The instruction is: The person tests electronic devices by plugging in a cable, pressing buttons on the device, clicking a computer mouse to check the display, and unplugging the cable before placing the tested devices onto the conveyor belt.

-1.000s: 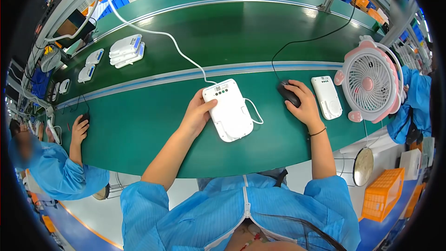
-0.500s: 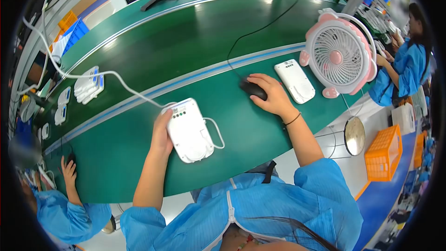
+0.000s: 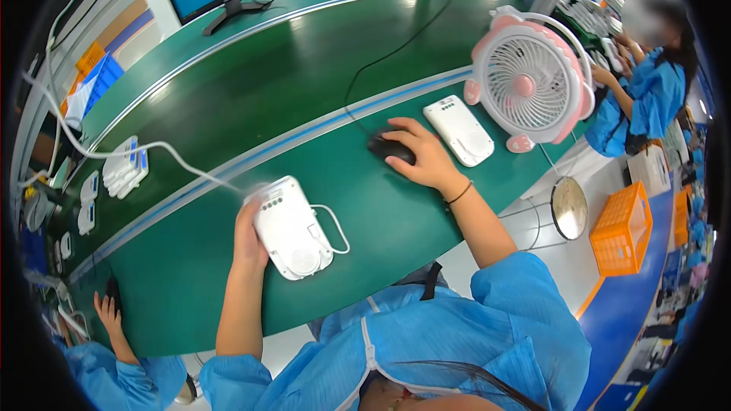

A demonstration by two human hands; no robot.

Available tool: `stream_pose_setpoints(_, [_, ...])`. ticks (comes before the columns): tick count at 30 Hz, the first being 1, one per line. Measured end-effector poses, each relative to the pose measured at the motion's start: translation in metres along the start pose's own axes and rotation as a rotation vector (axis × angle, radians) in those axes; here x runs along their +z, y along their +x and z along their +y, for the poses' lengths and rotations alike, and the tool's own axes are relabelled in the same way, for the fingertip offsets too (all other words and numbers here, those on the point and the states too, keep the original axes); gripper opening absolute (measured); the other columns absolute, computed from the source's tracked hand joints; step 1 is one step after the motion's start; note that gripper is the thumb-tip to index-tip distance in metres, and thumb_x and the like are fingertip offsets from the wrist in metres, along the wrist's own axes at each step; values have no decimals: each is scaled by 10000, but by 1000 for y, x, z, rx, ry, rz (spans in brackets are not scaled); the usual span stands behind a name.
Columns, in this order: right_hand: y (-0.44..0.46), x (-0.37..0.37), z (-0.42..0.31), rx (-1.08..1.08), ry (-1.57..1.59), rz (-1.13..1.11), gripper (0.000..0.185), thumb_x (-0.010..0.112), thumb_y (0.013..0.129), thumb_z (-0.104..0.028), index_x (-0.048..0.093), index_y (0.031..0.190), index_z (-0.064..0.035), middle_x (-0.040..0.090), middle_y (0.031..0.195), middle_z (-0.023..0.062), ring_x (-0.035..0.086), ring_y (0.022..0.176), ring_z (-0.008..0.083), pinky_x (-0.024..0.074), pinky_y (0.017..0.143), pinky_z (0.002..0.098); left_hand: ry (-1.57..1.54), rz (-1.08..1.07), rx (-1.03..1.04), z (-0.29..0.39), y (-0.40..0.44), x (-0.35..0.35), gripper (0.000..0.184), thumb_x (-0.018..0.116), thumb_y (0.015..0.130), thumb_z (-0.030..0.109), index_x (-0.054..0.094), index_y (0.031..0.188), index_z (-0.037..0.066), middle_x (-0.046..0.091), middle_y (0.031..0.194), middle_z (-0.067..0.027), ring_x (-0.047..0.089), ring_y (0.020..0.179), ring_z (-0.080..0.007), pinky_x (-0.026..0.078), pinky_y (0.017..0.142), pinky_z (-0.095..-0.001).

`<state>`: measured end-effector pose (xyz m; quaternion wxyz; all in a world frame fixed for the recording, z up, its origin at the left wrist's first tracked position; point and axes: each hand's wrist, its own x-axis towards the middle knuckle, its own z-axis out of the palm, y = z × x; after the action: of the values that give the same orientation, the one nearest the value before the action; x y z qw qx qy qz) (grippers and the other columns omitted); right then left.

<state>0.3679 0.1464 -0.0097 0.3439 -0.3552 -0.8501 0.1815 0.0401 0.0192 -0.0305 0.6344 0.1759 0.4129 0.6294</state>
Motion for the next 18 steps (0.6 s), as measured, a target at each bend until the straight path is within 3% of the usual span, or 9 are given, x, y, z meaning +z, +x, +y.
stream_pose_setpoints(6, [1, 1, 1, 17, -42, 10, 421, 726, 759, -218, 637, 1133, -45, 543, 1283, 164, 561, 1144, 352, 465, 961, 405, -23, 45, -32, -4, 6, -8, 342, 565, 926, 220, 557, 1187, -1, 659, 1091, -163, 656, 997, -263, 538, 885, -388])
stream_pose_setpoints(13, [1, 4, 1, 39, -43, 2, 397, 716, 767, -208, 641, 1122, -47, 538, 1292, 149, 545, 1172, 345, 454, 976, 399, 79, 41, 19, 6, -6, 8, 413, 707, 820, 94, 535, 1188, 21, 639, 1071, -137, 656, 972, -237, 546, 866, -356])
stream_pose_setpoints(18, [2, 3, 0, 35, -61, 2, 392, 714, 770, -207, 640, 1120, -47, 538, 1291, 144, 541, 1173, 343, 457, 971, 399, 303, -40, 308, 17, -17, 13, 483, 780, 754, 61, 526, 1166, 53, 647, 1024, -117, 656, 948, -203, 541, 853, -339])
